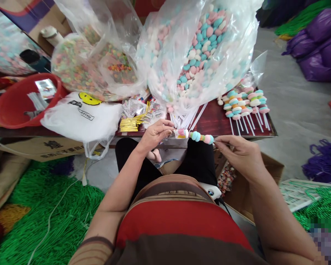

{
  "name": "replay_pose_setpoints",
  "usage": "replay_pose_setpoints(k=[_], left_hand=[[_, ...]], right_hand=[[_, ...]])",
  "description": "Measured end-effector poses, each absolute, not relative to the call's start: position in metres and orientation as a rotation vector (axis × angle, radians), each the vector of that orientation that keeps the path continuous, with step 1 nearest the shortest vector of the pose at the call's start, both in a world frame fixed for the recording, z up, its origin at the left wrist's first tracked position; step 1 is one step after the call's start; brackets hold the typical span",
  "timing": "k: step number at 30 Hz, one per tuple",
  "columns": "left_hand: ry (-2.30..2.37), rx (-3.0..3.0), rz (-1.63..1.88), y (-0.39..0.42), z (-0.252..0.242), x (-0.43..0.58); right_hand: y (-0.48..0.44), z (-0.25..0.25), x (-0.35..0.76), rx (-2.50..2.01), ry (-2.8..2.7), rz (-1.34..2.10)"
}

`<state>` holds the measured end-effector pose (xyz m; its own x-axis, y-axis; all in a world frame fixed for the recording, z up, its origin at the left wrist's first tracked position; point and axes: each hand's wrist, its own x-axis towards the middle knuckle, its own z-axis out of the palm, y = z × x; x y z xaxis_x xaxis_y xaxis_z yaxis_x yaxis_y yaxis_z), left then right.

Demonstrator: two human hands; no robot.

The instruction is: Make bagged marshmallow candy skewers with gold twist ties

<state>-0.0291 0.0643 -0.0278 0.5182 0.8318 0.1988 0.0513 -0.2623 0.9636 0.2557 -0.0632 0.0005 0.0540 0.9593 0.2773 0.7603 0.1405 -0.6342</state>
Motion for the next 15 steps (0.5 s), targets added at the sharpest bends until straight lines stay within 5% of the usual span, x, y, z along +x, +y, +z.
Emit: replay_pose_setpoints(k=[7,15], left_hand=[[0.752,1.825,0.781,0.055,-0.023,-0.013],[0.781,1.539,-0.09,0.062,0.024,-0.016]], right_hand=[[-0.059,-0.007,0.264,-1.43,-1.879,0.306],[-0.033,-0.048,0.287,-1.338,-1.802,0.332]])
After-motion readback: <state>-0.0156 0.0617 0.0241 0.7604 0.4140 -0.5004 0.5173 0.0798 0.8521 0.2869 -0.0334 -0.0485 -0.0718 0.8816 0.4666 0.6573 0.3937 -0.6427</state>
